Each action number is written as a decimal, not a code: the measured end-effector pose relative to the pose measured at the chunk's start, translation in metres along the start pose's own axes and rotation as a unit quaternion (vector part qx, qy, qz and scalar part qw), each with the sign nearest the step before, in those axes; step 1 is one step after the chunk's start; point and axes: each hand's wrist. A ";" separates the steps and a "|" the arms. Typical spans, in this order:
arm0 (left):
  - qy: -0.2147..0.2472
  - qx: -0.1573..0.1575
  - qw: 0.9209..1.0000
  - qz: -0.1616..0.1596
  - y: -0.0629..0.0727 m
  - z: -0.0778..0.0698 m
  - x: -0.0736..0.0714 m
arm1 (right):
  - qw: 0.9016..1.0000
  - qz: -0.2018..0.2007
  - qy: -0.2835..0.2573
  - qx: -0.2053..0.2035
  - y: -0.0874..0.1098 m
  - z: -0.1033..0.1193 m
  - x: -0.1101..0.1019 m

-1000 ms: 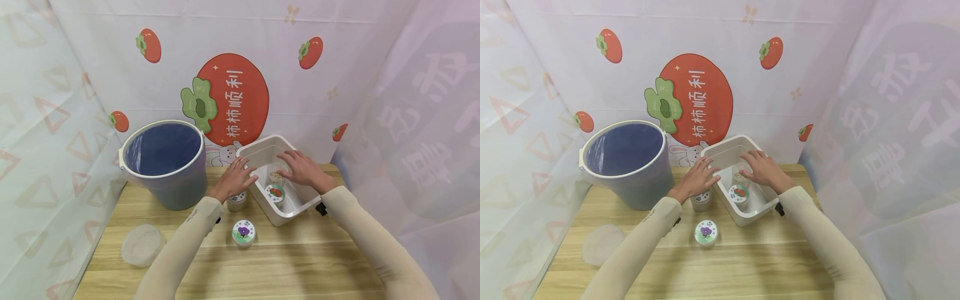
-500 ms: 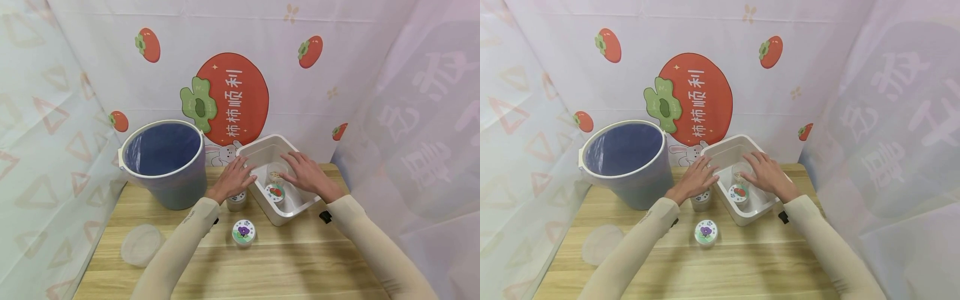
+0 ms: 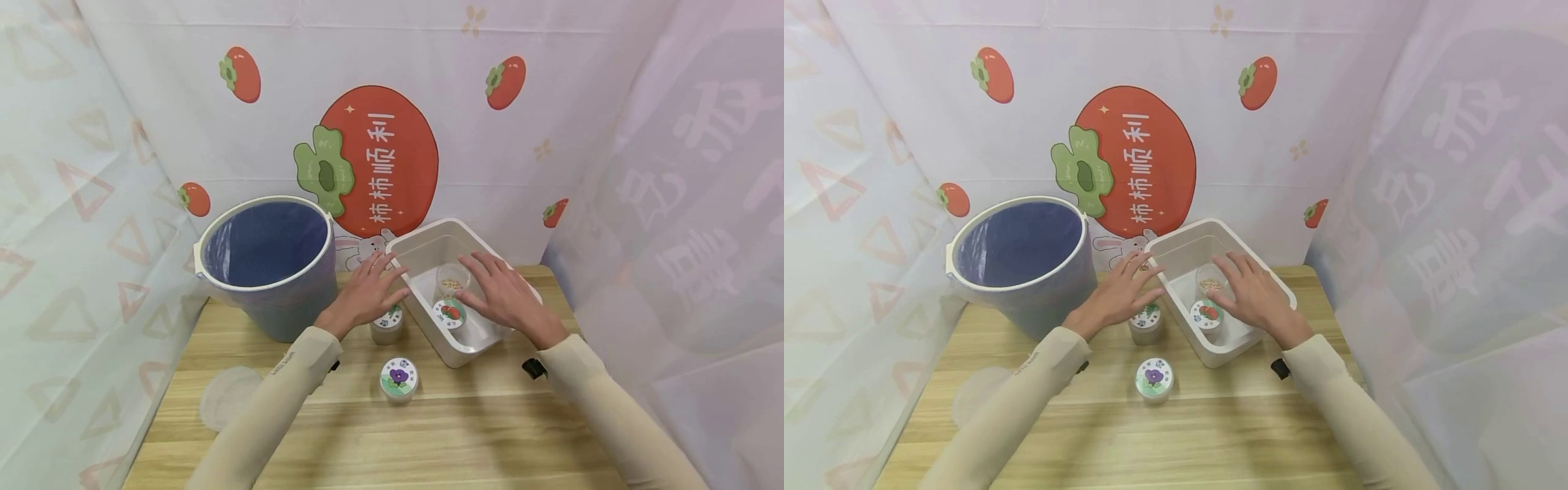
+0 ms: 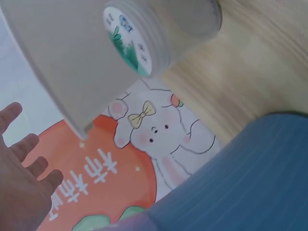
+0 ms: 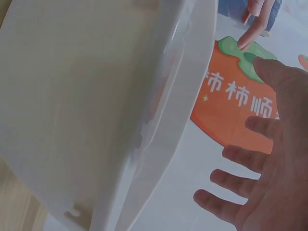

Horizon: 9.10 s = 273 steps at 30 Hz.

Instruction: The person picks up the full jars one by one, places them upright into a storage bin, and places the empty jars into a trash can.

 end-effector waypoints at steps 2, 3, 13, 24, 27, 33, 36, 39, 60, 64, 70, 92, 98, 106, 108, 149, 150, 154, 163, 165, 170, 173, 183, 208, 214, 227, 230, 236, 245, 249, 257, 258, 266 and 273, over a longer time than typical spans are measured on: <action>-0.011 0.004 1.000 -0.002 0.003 -0.001 -0.006 | 1.000 -0.005 -0.002 -0.003 0.003 0.004 0.000; -0.015 0.006 1.000 -0.003 0.005 -0.001 -0.008 | 1.000 -0.007 -0.001 -0.006 0.004 0.006 0.000; -0.038 0.008 0.999 -0.005 0.027 0.003 -0.038 | 1.000 -0.018 -0.002 -0.019 0.018 0.027 0.004; -0.093 0.022 0.994 -0.044 0.052 0.006 -0.065 | 1.000 -0.014 -0.005 -0.022 0.031 0.053 0.011; -0.095 0.015 0.994 -0.044 0.059 0.008 -0.073 | 1.000 -0.007 -0.010 -0.025 0.034 0.060 0.014; -0.102 -0.008 0.993 -0.052 0.075 0.015 -0.089 | 0.999 -0.004 -0.013 -0.032 0.040 0.075 0.018; -0.101 -0.017 0.993 -0.065 0.083 0.018 -0.096 | 0.999 -0.002 -0.009 -0.035 0.043 0.082 0.021; -0.099 -0.028 0.992 -0.073 0.093 0.023 -0.102 | 0.999 -0.004 -0.003 -0.040 0.046 0.089 0.024; -0.067 -0.099 0.990 -0.068 0.157 0.043 -0.124 | 0.994 0.017 0.032 -0.100 0.066 0.129 0.055; -0.060 -0.109 0.990 -0.061 0.166 0.046 -0.126 | 0.993 0.017 0.030 -0.111 0.071 0.132 0.066; -0.058 -0.107 0.991 -0.062 0.175 0.047 -0.127 | 0.991 0.001 0.055 -0.123 0.077 0.135 0.082; -0.072 -0.113 0.987 -0.088 0.201 0.056 -0.118 | 0.991 0.075 0.038 -0.100 0.090 0.132 0.119; -0.075 -0.114 0.986 -0.091 0.204 0.058 -0.115 | 0.990 0.073 0.051 -0.105 0.094 0.130 0.131; -0.070 -0.131 0.986 -0.074 0.205 0.058 -0.112 | 0.987 0.126 0.044 -0.087 0.096 0.127 0.140; -0.070 -0.133 0.986 -0.072 0.205 0.058 -0.111 | 0.987 0.133 0.044 -0.085 0.097 0.127 0.142; -0.083 -0.131 0.983 -0.101 0.207 0.059 -0.100 | 0.992 0.065 -0.011 -0.104 0.086 0.145 0.103; -0.083 -0.131 0.983 -0.100 0.207 0.059 -0.100 | 0.992 0.065 -0.014 -0.105 0.085 0.145 0.099; -0.081 -0.130 0.983 -0.102 0.208 0.059 -0.099 | 0.992 0.065 -0.027 -0.100 0.080 0.148 0.084; -0.081 -0.129 0.983 -0.107 0.208 0.058 -0.099 | 0.993 0.068 -0.023 -0.096 0.067 0.155 0.053; -0.082 -0.128 0.982 -0.108 0.208 0.058 -0.099 | 0.993 0.051 -0.016 -0.105 0.063 0.158 0.044; -0.082 -0.128 0.982 -0.111 0.207 0.058 -0.099 | 0.994 0.039 -0.020 -0.103 0.050 0.162 0.021; -0.081 -0.129 0.982 -0.112 0.207 0.058 -0.099 | 0.994 0.046 -0.024 -0.096 0.043 0.164 0.009; -0.081 -0.129 0.981 -0.117 0.207 0.056 -0.099 | 0.994 0.043 -0.012 -0.095 0.024 0.175 -0.012; -0.084 -0.123 0.981 -0.128 0.207 0.057 -0.098 | 0.993 0.006 0.003 -0.119 -0.025 0.208 -0.057; -0.082 -0.125 0.981 -0.126 0.208 0.056 -0.099 | 0.993 0.009 -0.009 -0.115 -0.039 0.220 -0.064; -0.081 -0.126 0.981 -0.125 0.207 0.057 -0.098 | 0.994 0.000 -0.021 -0.109 -0.063 0.236 -0.069; -0.081 -0.126 0.981 -0.125 0.207 0.057 -0.098 | 0.995 0.006 -0.018 -0.102 -0.068 0.243 -0.071; -0.086 -0.125 0.980 -0.127 0.207 0.057 -0.097 | 0.995 0.002 -0.018 -0.103 -0.079 0.258 -0.072; -0.087 -0.131 0.980 -0.119 0.208 0.060 -0.096 | 0.994 0.000 -0.010 -0.107 -0.095 0.282 -0.069; -0.087 -0.131 0.980 -0.120 0.208 0.059 -0.096 | 0.994 -0.009 -0.009 -0.105 -0.102 0.289 -0.064; -0.086 -0.132 0.980 -0.120 0.207 0.058 -0.096 | 0.996 -0.002 0.004 -0.092 -0.112 0.303 -0.052; -0.086 -0.132 0.980 -0.120 0.207 0.058 -0.096 | 0.996 -0.003 0.007 -0.090 -0.114 0.304 -0.049; -0.088 -0.130 0.980 -0.119 0.207 0.058 -0.095 | 0.996 -0.004 0.023 -0.083 -0.117 0.311 -0.022; -0.090 -0.133 0.980 -0.119 0.207 0.059 -0.093 | 0.995 0.017 0.044 -0.085 -0.117 0.318 -0.007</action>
Point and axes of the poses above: each hand's wrist, its own y-axis away from the middle knuckle, its own x-axis out of the palm, z = x × y, and after that the axes turned 15 degrees about x, right-handed
